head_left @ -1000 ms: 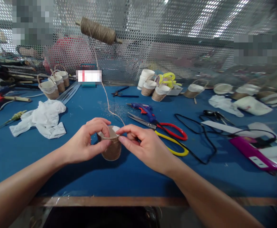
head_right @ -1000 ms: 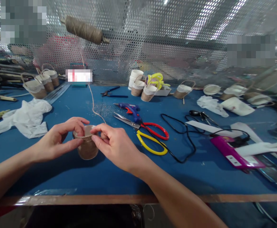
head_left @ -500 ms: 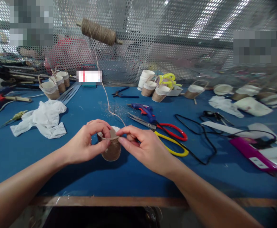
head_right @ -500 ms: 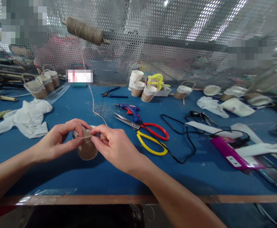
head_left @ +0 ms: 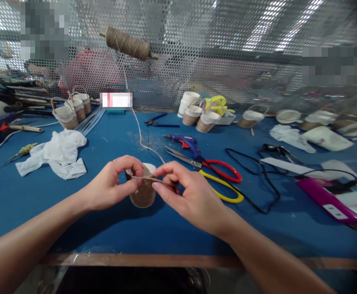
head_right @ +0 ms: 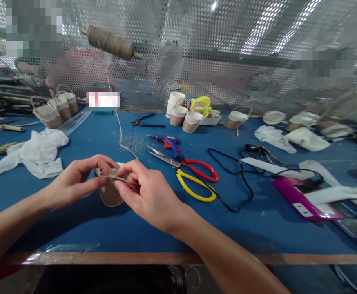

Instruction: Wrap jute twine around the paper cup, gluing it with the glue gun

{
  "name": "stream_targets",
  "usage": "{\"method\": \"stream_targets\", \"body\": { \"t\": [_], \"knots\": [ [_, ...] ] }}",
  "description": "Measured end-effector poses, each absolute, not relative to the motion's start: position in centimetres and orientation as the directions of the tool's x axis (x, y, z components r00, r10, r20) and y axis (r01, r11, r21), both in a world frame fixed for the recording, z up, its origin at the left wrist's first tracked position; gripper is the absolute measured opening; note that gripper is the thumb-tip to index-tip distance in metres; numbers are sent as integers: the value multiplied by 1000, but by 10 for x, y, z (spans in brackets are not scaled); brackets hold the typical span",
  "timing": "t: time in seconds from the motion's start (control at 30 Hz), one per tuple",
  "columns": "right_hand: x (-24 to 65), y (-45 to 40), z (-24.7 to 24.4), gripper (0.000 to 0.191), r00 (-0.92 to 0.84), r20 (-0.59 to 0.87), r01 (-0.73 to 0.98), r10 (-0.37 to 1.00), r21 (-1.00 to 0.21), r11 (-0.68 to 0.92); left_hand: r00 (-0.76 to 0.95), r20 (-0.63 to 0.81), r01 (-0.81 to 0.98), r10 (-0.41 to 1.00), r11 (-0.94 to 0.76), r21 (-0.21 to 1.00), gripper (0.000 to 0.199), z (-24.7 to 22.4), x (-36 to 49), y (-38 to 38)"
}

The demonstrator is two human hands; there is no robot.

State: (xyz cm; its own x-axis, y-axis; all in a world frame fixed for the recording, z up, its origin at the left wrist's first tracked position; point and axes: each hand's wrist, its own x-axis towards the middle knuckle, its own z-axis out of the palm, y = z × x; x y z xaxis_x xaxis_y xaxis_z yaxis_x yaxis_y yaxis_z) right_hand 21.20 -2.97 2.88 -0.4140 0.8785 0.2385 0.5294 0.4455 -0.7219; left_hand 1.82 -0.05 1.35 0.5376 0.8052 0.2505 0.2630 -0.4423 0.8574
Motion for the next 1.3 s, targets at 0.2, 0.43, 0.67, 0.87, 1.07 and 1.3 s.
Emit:
{"method": "stream_targets", "body": {
  "t": [0.2,0.43,0.67,0.87,1.07,1.3],
  "knots": [
    [214,-30,30,11,-469,260,547,844,-665,508,502,199,221,842,-347,912,8,12,15,3],
    [222,-14,27,10,-321,236,643,917,-657,394,458,186,112,869,-264,958,9,11,11,6],
    [247,23,32,18,-52,182,815,982,-561,147,464,226,82,856,-295,952,7,11,8,8],
    [277,56,30,27,123,70,958,990,-267,-101,496,260,89,829,-346,934,8,10,8,8],
    [294,83,11,28,200,-163,967,966,-126,-222,536,374,228,757,-557,799,2,7,9,7],
    [287,94,14,31,253,-220,904,942,-293,-311,564,438,256,700,-653,713,4,4,10,8]
  ]
}}
